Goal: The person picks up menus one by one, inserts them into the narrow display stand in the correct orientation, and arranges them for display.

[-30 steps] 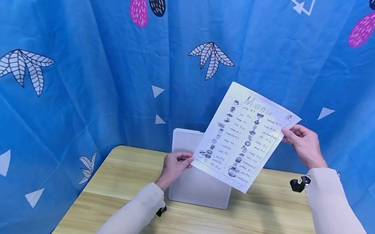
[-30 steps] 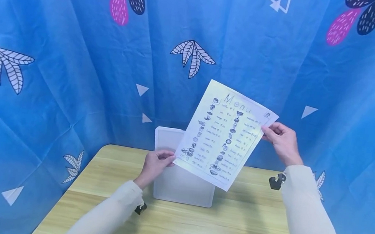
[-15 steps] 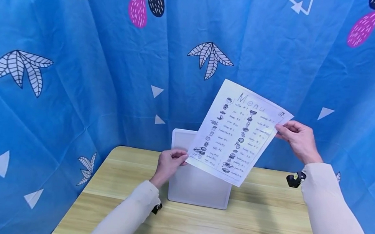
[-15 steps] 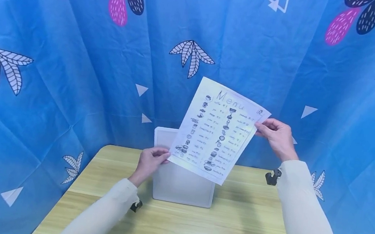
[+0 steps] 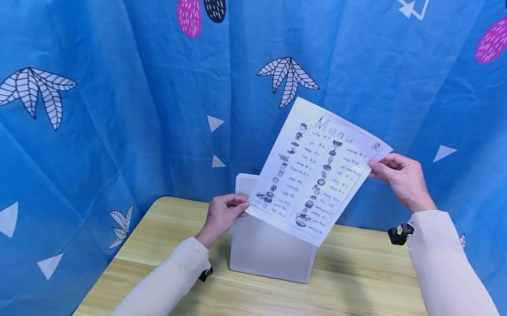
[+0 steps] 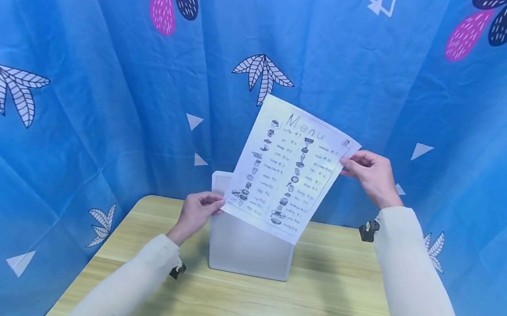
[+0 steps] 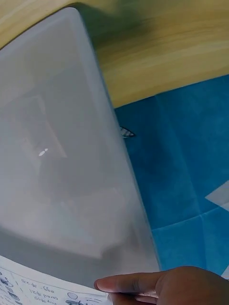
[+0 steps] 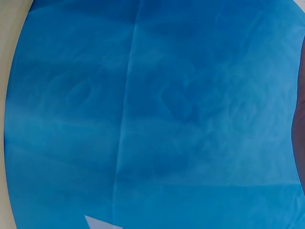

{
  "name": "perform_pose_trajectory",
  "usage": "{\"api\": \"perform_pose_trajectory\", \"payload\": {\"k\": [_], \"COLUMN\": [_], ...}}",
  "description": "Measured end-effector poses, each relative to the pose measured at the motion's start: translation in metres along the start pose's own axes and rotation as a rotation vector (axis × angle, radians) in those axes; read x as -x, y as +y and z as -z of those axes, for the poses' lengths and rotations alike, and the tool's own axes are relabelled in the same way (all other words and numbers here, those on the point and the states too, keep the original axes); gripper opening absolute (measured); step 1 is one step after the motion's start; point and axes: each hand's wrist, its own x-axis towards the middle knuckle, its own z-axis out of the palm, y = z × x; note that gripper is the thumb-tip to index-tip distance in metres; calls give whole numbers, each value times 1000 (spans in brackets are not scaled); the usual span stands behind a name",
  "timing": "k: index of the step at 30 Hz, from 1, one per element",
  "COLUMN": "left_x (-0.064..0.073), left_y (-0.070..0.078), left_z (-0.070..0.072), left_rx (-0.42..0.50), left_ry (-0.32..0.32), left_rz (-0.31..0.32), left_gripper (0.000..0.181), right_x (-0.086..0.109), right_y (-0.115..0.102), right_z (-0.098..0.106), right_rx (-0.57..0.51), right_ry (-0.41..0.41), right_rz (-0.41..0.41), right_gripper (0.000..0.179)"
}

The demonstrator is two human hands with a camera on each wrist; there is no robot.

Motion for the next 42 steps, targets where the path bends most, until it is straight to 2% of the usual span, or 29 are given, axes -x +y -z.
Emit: {"api": "perform_pose_trajectory", "payload": {"k": [9, 20, 34, 42], "left_x": [-4, -9, -10, -11], "left_y": [7, 11, 17, 14], "left_z": [10, 14, 25, 26], "left_rx": [22, 76, 63, 65], "left_ry": [3, 10, 17, 19], "left_rz": [-31, -57, -41, -36], "left_gripper": [12, 10, 13, 12], "right_x": [-7, -12, -17, -18], "right_y": [-13, -29, -42, -51], "right_z": [-5, -6, -9, -11], "right_rx": [-2, 27, 61, 67], "right_ry": [0, -24, -59, -101], "right_rz": [44, 84, 111, 148], "right_gripper": [25, 28, 32, 30]}}
